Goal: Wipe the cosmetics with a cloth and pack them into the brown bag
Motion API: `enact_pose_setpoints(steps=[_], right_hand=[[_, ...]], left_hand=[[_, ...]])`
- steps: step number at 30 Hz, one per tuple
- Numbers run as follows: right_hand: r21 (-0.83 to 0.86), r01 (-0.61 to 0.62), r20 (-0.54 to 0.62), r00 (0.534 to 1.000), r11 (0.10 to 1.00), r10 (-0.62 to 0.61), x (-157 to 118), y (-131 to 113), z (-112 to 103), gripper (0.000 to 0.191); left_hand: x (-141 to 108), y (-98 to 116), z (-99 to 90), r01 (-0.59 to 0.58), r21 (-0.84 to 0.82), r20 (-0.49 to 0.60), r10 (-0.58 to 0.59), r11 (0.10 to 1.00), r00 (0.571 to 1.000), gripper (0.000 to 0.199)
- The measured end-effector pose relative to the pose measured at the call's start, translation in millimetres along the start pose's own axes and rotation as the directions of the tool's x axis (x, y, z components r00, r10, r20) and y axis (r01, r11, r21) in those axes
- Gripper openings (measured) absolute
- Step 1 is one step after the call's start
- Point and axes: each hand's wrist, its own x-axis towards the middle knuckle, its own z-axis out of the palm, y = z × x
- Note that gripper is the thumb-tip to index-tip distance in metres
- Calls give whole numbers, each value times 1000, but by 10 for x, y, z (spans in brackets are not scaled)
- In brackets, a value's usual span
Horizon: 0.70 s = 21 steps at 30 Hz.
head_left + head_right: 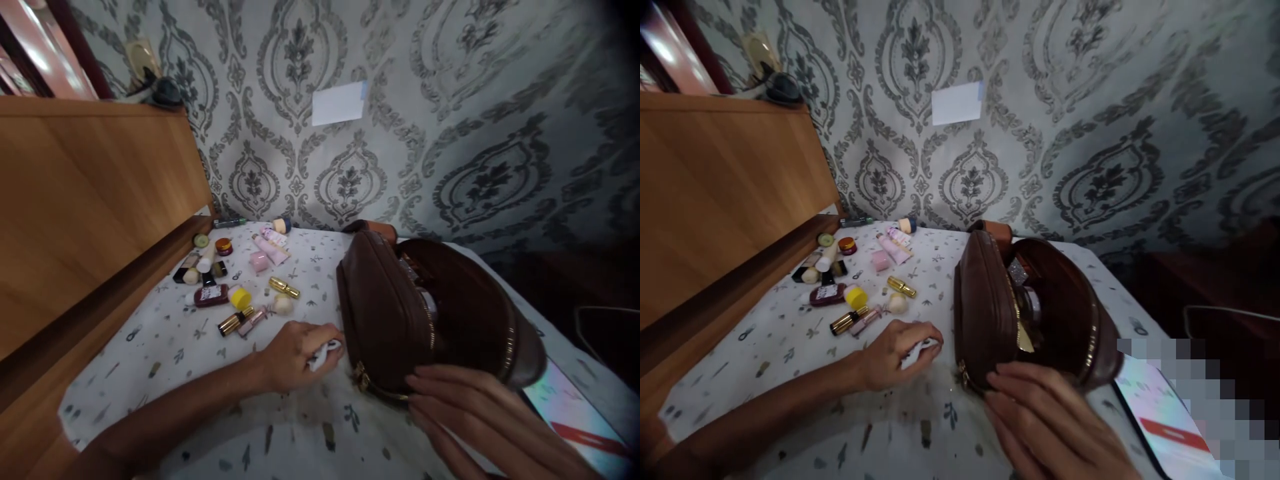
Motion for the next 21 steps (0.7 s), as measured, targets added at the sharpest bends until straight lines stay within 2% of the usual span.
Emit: enact_pose_setpoints(steps=[4, 7, 9, 15, 18, 21], right_hand=[[158, -34, 4, 999, 987, 34, 175, -243, 307, 27], [300, -125, -30, 990, 946, 140, 319, -410, 578, 18], [371, -197, -2, 977, 908, 213, 395, -497, 766, 15], [499, -460, 174, 883, 735, 436, 412, -634, 1242, 26], [532, -531, 236, 841, 660, 486, 333, -634, 1355, 32], [542, -577, 273, 808, 611, 522, 280, -606, 1383, 34]], left_hand=[[-120, -147, 17, 74, 37, -8, -74, 997, 997, 19], [-129, -243, 0, 116, 12, -47, -115, 993, 992, 21], [-119, -299, -39, 154, -3, -82, -154, 988, 985, 22], [-118, -468, -196, 256, 52, -207, -241, 965, 948, 20], [-112, -613, -370, 341, 122, -291, -295, 932, 910, 20], [-137, -832, -727, 482, 191, -420, -373, 855, 828, 21]])
